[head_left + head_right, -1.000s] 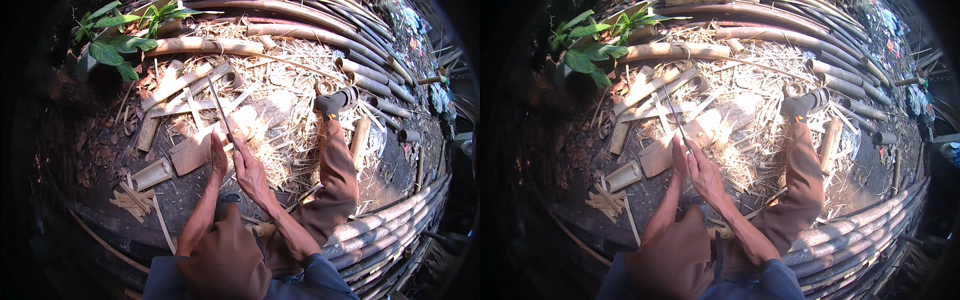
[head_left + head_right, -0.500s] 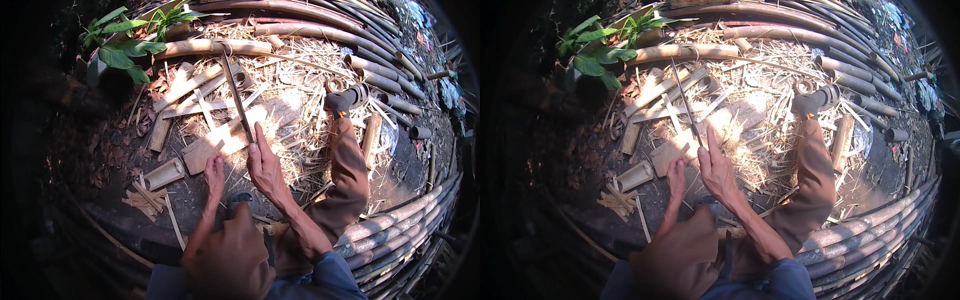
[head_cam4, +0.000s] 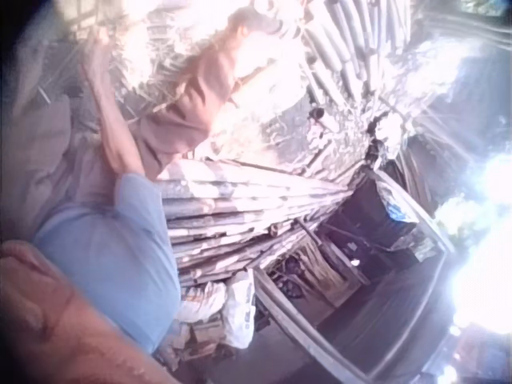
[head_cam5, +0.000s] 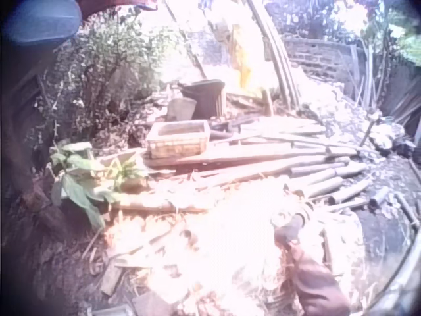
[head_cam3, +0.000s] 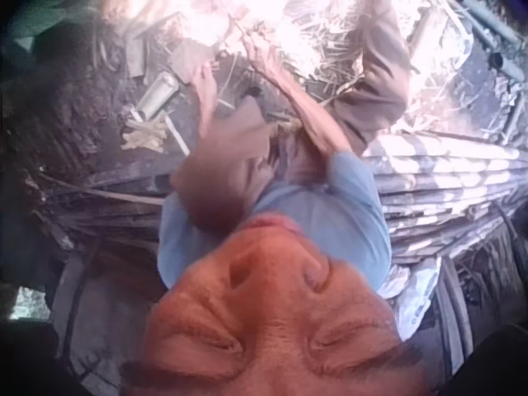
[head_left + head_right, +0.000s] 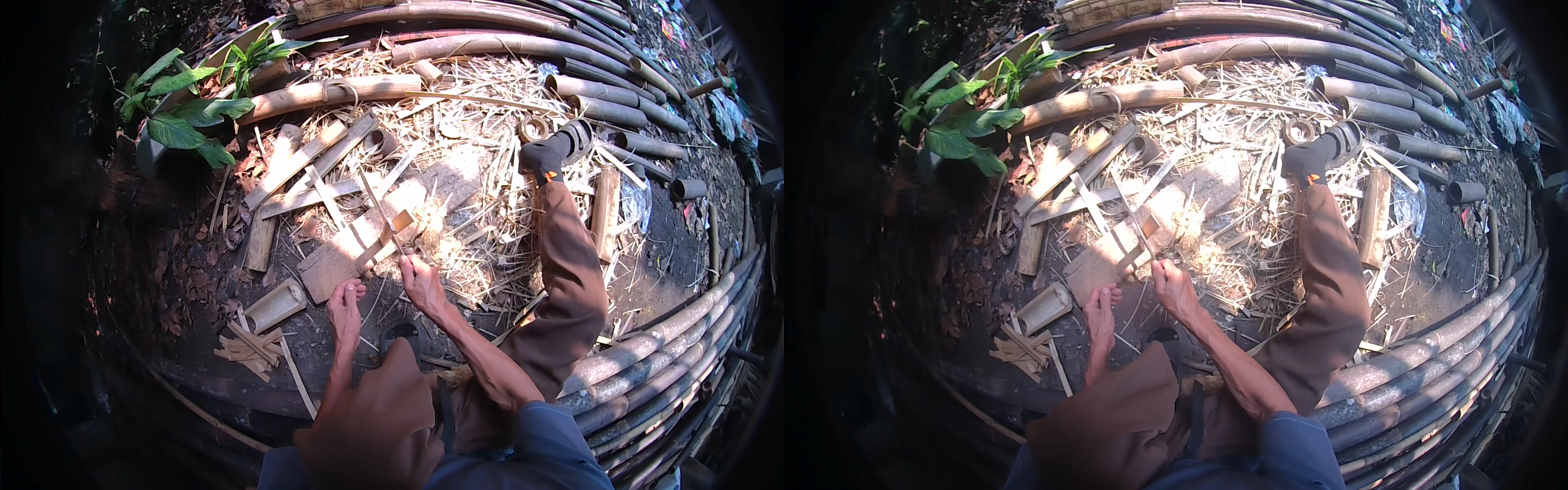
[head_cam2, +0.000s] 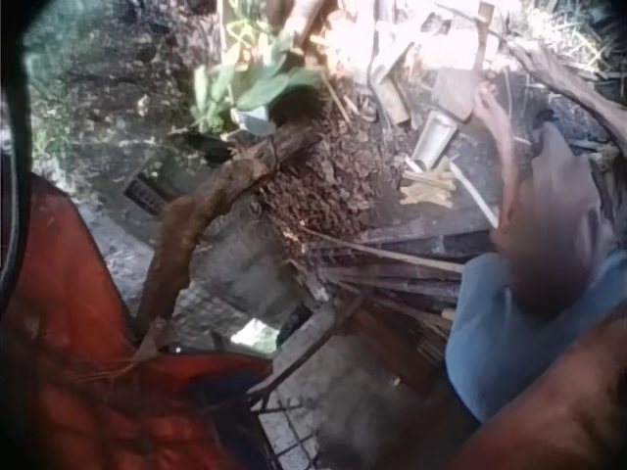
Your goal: The person sits on the ground and uses a machete to split bamboo pieces into smaller strips. They repeatedly position bamboo segments and strike them with the blade, accumulating cut pieces on the ground.
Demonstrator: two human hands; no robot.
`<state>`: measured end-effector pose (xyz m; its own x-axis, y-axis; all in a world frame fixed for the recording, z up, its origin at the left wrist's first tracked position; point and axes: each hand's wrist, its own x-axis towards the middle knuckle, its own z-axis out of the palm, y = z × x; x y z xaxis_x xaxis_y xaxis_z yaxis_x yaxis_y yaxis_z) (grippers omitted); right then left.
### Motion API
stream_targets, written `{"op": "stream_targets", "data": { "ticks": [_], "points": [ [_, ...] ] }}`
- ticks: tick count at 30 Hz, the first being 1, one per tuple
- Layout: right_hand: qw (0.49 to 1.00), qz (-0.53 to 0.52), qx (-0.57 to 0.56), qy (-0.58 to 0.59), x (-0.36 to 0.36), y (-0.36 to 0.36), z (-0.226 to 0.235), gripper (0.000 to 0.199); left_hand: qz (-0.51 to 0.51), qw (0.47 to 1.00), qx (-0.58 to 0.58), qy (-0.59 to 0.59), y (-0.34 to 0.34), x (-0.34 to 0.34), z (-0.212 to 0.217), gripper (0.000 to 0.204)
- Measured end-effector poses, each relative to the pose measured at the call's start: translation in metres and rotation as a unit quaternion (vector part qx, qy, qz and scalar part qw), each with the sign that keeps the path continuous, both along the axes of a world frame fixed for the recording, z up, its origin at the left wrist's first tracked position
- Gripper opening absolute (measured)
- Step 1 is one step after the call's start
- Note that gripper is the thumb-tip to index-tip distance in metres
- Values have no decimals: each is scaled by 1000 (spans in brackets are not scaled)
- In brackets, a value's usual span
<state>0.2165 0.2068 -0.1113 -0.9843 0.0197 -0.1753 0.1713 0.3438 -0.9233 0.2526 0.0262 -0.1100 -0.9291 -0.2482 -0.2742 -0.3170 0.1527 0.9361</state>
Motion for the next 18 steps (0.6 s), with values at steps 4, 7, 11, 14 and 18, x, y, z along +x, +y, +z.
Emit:
{"op": "stream_targets", "data": {
  "ticks": [4,7,11,14,18],
  "points": [
    [998,16,-30,-53,-13,-10,54,32,-16,1000,-24,2,-18,10,4,32],
    [993,-2,-58,107,-1,-10,93,31,-3,1000,-9,1,-23,8,4,34],
    [998,24,46,-33,6,-5,-13,26,-3,999,36,13,-7,-10,21,43],
    [999,42,-24,-1,10,-23,49,27,32,998,26,52,-21,-10,38,49],
    [999,20,38,4,25,-15,-20,29,61,990,82,95,-11,-21,54,51]
  ]
}}
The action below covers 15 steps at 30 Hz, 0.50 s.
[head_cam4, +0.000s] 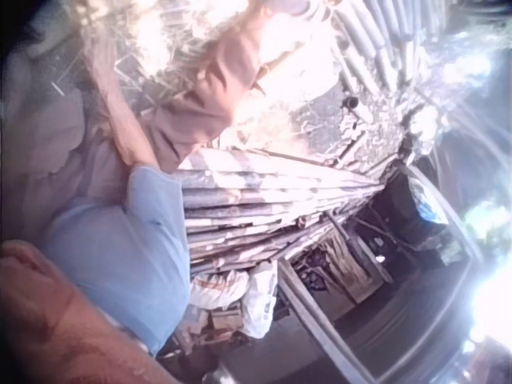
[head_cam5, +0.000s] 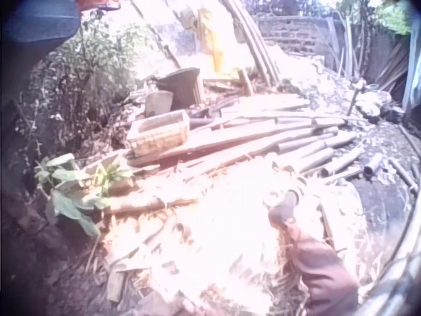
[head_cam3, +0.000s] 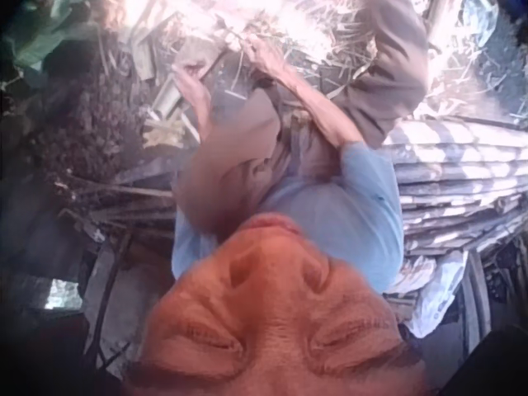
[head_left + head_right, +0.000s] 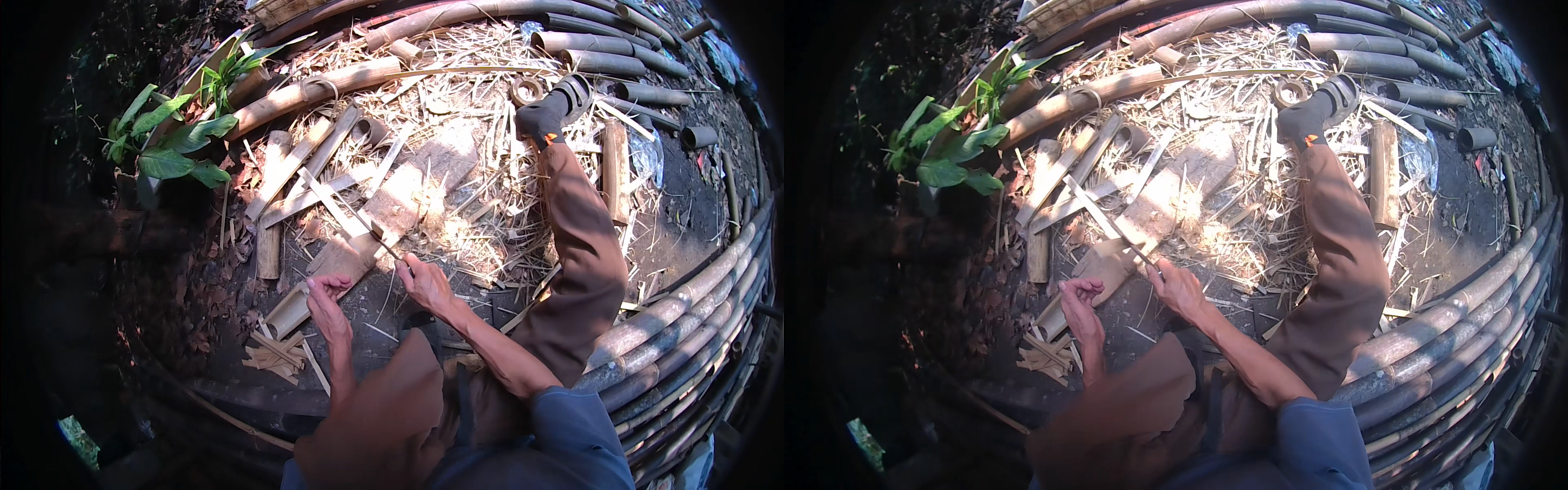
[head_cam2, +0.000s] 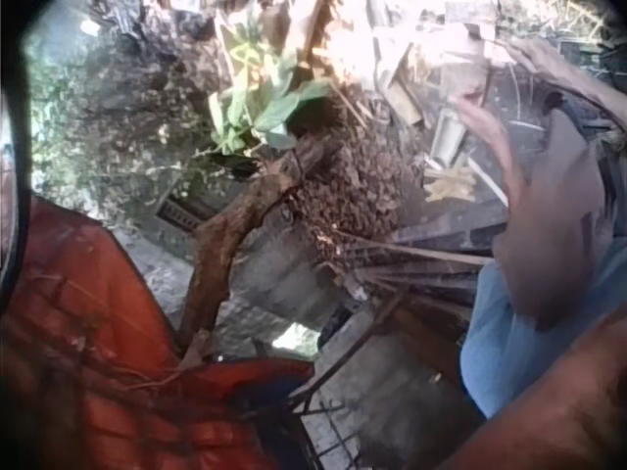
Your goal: The person sits on the ground and uses a machete to split bamboo pieces into smaller strips. They repeatedly position bamboo segments and strike them with the blade, accumulating cut pieces on the ground.
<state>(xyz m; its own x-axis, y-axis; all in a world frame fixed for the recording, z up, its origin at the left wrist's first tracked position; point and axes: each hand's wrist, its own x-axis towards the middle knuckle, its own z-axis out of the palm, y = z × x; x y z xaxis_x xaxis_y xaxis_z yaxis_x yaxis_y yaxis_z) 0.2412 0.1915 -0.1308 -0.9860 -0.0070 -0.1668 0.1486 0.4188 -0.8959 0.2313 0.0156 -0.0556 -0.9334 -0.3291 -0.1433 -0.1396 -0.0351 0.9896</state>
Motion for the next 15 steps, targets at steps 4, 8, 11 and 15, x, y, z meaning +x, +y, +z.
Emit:
{"op": "stream_targets", "data": {
  "ticks": [4,8,11,15],
  "points": [
    [998,12,21,-56,-4,-8,-10,30,-60,994,-88,35,3,-17,0,59],
    [998,7,33,-56,-3,-11,-8,34,-45,991,-119,35,19,-43,8,61],
    [996,19,32,-85,-4,-12,3,37,-68,946,-309,-68,17,-66,21,59],
    [996,23,-23,-82,-4,-15,-1,40,-34,954,-279,-103,4,-78,15,58]
  ]
}}
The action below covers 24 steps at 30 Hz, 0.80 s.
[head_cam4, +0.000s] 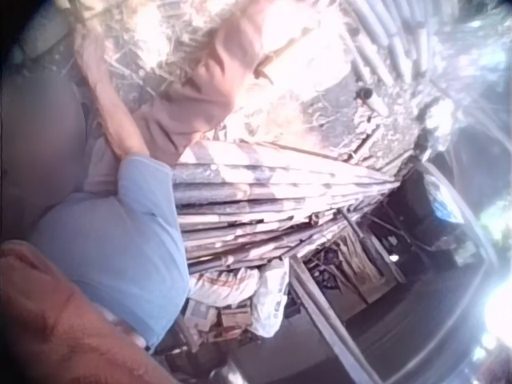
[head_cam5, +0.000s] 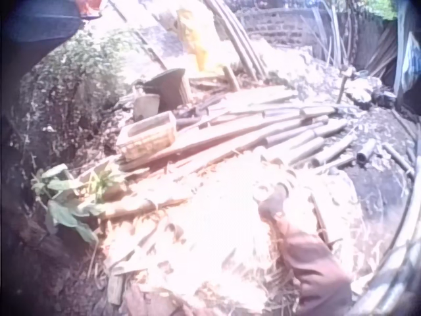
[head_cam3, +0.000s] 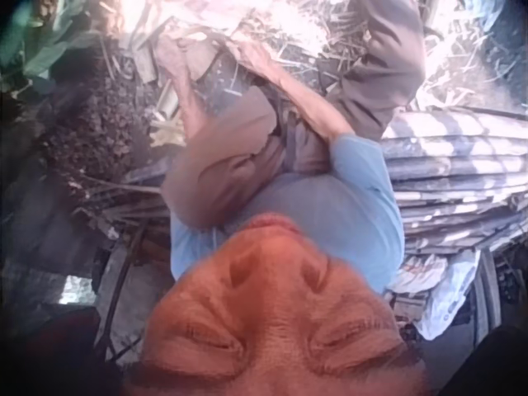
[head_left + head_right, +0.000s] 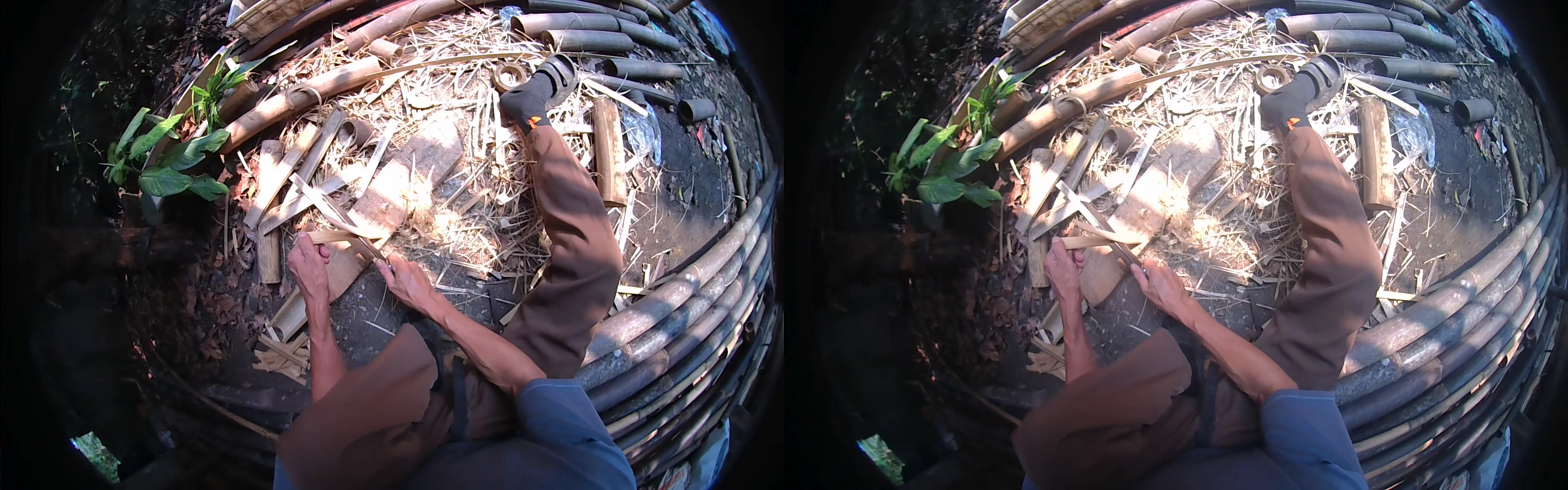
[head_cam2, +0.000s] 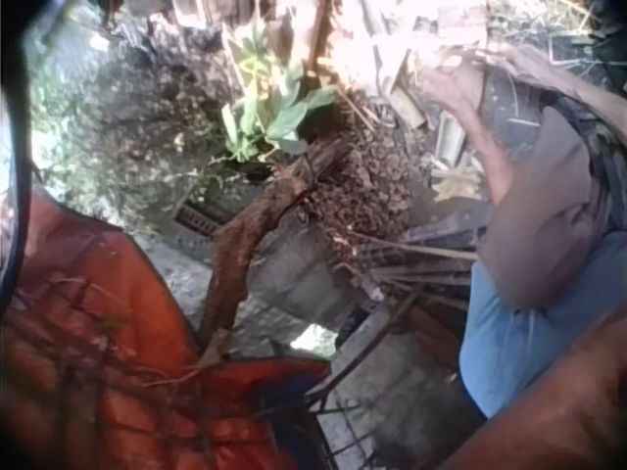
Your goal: The person sits on the ground and uses a machete to split bamboo pieces into smaller strips. They repeatedly position bamboo segments and strike them with the blade, accumulating cut pieces on the ground.
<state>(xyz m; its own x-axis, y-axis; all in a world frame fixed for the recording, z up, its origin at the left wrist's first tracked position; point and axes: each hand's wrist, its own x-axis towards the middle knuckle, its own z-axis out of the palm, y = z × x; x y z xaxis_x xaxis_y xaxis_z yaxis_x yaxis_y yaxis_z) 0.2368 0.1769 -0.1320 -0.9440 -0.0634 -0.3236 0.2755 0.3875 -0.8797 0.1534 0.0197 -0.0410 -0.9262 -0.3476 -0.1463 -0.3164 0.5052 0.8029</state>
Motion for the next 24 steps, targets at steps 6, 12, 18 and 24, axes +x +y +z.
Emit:
{"op": "stream_targets", "data": {
  "ticks": [6,12,18,24],
  "points": [
    [988,-16,-153,-4,-4,11,-12,44,-59,996,-57,33,13,5,1,58],
    [997,2,-73,34,0,9,43,38,-75,993,-86,12,24,23,3,55],
    [998,16,13,67,12,15,-51,33,-61,992,-95,64,30,28,-7,53],
    [989,15,-119,-87,-2,6,23,45,-25,998,-45,24,18,33,7,55]
  ]
}}
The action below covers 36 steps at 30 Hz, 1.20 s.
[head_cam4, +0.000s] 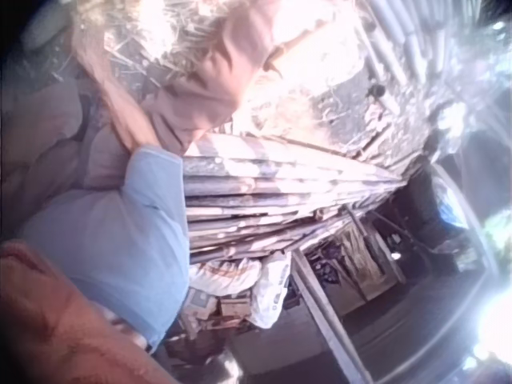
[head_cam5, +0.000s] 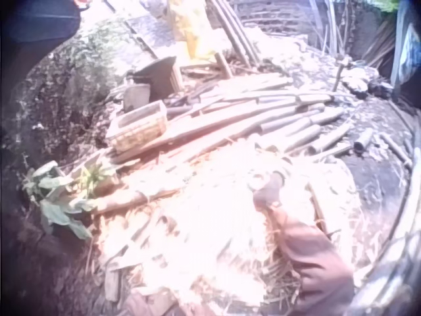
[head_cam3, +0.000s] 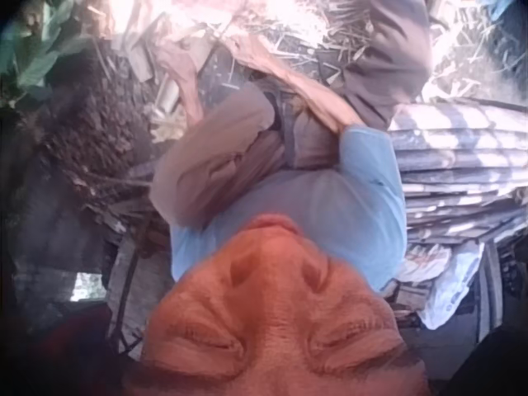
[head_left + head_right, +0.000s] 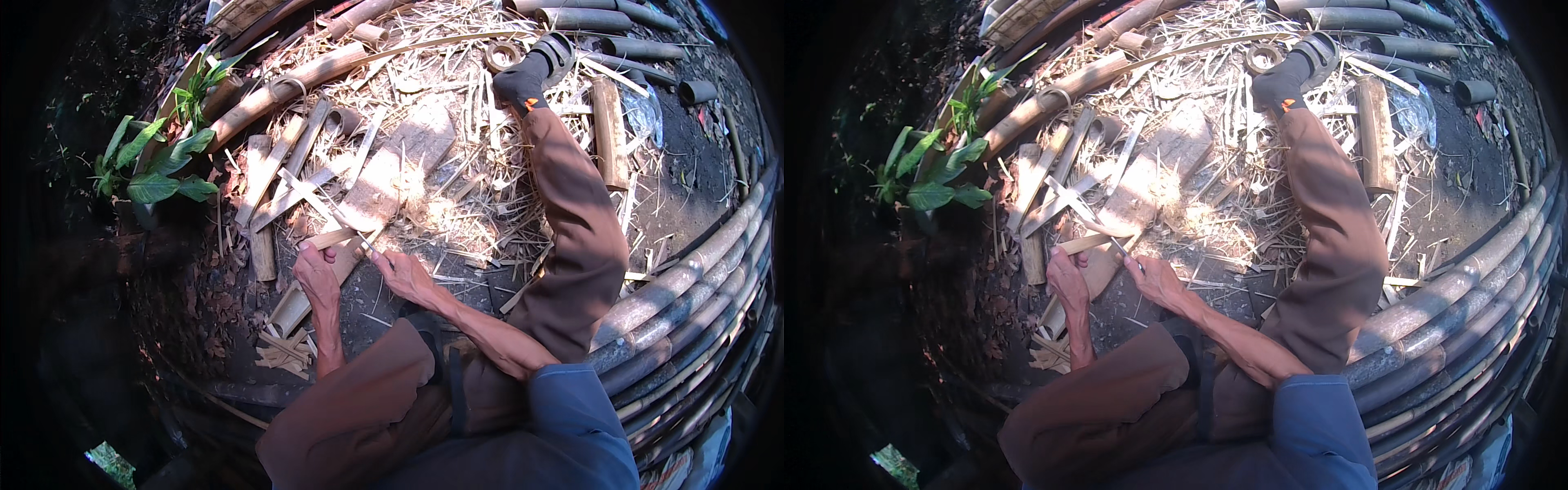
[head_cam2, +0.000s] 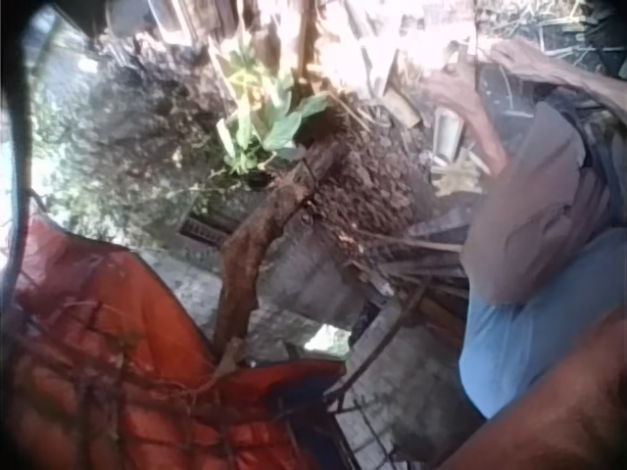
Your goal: The person sits on the ground and uses a machete to split bamboo pieces into smaller strips. They repeatedly position bamboo segments and strike them with the blade, accumulating cut pieces on the ground.
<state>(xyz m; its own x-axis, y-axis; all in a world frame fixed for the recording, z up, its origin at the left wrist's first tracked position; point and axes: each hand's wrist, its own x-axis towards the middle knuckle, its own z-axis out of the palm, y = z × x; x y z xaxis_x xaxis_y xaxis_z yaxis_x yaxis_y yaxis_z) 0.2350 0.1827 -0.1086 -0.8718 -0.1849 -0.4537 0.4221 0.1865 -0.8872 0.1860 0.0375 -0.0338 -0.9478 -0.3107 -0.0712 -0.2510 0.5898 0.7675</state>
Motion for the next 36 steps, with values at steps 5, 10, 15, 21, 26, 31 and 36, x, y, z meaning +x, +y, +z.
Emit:
{"op": "stream_targets", "data": {
  "ticks": [5,10,15,21,26,31,36],
  "points": [
    [983,-15,154,97,3,12,-71,34,-68,996,-53,18,28,6,-9,56],
    [999,-18,12,40,-6,15,-65,36,-24,999,-6,38,20,-4,-8,53],
    [995,27,15,96,-4,6,28,39,-47,996,-74,34,3,2,-17,55],
    [993,-22,97,61,7,13,-90,39,17,998,44,38,-5,12,-20,53],
    [996,-16,90,-19,6,18,-79,45,62,995,77,12,-62,10,-48,55],
    [988,-45,145,42,11,28,-60,46,125,991,55,-16,-136,21,-106,45],
    [955,35,290,46,0,56,-57,47,127,980,-154,16,-141,26,-134,45]
  ]
}}
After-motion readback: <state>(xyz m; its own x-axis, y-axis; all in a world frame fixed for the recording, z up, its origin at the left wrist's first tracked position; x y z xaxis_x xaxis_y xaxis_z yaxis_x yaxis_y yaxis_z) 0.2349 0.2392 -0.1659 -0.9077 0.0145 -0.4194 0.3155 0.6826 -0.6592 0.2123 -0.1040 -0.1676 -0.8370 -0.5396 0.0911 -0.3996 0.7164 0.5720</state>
